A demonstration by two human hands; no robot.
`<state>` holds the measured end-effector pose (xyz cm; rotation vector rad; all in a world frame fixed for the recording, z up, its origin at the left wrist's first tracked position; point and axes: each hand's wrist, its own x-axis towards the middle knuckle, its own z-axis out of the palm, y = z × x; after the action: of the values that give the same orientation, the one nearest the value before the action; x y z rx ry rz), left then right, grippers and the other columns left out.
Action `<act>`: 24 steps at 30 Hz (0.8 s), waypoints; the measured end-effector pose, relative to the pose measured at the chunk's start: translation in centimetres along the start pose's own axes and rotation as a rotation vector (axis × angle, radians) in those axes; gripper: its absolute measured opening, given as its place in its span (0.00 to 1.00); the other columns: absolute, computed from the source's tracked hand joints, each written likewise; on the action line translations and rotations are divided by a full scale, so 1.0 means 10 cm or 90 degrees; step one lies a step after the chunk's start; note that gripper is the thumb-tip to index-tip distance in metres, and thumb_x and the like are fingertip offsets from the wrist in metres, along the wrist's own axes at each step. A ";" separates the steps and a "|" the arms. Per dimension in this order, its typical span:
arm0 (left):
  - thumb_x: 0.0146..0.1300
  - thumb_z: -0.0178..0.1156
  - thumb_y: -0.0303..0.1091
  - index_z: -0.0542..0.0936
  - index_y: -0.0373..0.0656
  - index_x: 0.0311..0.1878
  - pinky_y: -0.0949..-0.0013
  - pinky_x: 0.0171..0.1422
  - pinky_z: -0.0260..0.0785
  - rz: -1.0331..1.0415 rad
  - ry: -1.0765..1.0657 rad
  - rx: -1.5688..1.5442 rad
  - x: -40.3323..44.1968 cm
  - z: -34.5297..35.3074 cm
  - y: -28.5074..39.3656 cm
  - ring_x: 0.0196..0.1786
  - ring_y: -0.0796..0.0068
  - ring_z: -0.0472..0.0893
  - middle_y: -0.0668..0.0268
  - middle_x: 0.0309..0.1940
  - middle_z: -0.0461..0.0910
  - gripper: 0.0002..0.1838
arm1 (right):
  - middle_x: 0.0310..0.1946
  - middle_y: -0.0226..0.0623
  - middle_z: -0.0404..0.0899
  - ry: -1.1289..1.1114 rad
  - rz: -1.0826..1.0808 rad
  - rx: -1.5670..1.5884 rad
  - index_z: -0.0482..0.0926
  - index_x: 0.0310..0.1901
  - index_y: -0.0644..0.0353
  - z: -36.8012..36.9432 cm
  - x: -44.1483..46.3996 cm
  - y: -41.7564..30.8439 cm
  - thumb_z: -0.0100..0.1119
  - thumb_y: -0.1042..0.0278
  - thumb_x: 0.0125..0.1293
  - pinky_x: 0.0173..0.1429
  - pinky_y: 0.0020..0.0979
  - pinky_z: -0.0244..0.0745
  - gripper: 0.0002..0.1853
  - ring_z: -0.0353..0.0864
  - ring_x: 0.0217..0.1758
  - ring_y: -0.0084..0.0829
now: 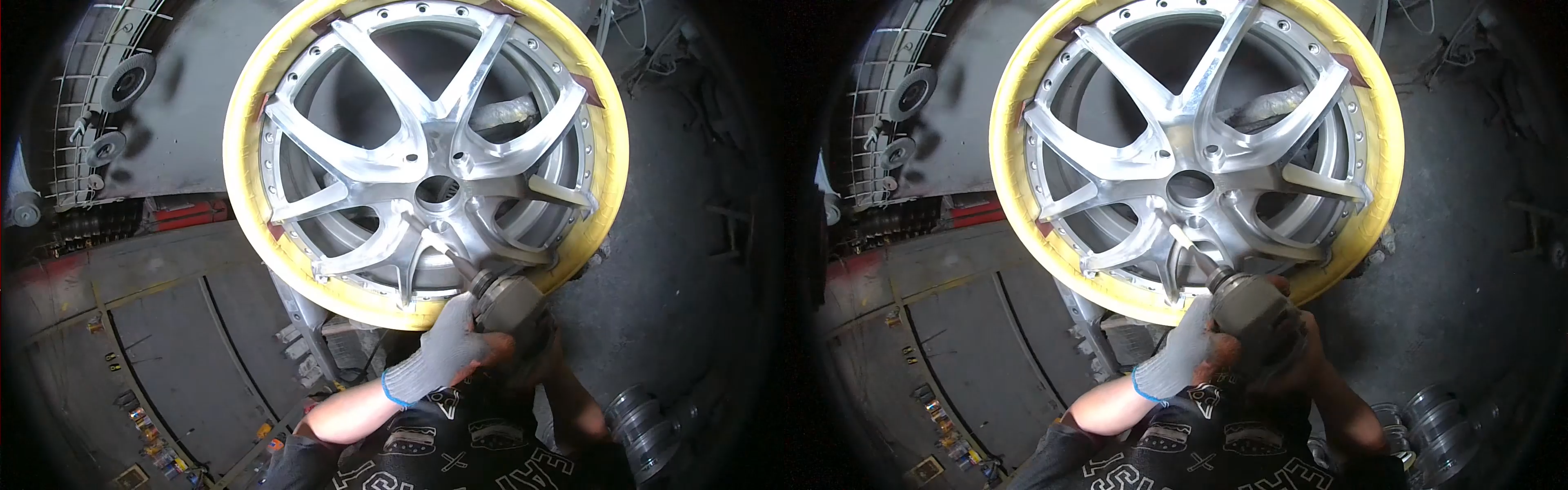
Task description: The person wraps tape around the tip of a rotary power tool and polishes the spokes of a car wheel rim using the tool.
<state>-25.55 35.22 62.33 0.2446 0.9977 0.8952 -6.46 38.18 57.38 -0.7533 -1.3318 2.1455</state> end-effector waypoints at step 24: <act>0.50 0.76 0.44 0.78 0.43 0.56 0.73 0.22 0.64 -0.003 0.136 0.345 0.19 0.27 0.23 0.16 0.82 0.72 0.69 0.19 0.78 0.30 | 0.68 0.43 0.65 0.149 0.013 0.474 0.57 0.71 0.60 -0.08 -0.32 1.30 0.74 0.46 0.45 0.71 0.46 0.67 0.54 0.70 0.68 0.43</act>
<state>-24.14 38.63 63.89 0.6123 1.4321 0.6395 -5.24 31.44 45.91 -0.6635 -0.3459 2.2410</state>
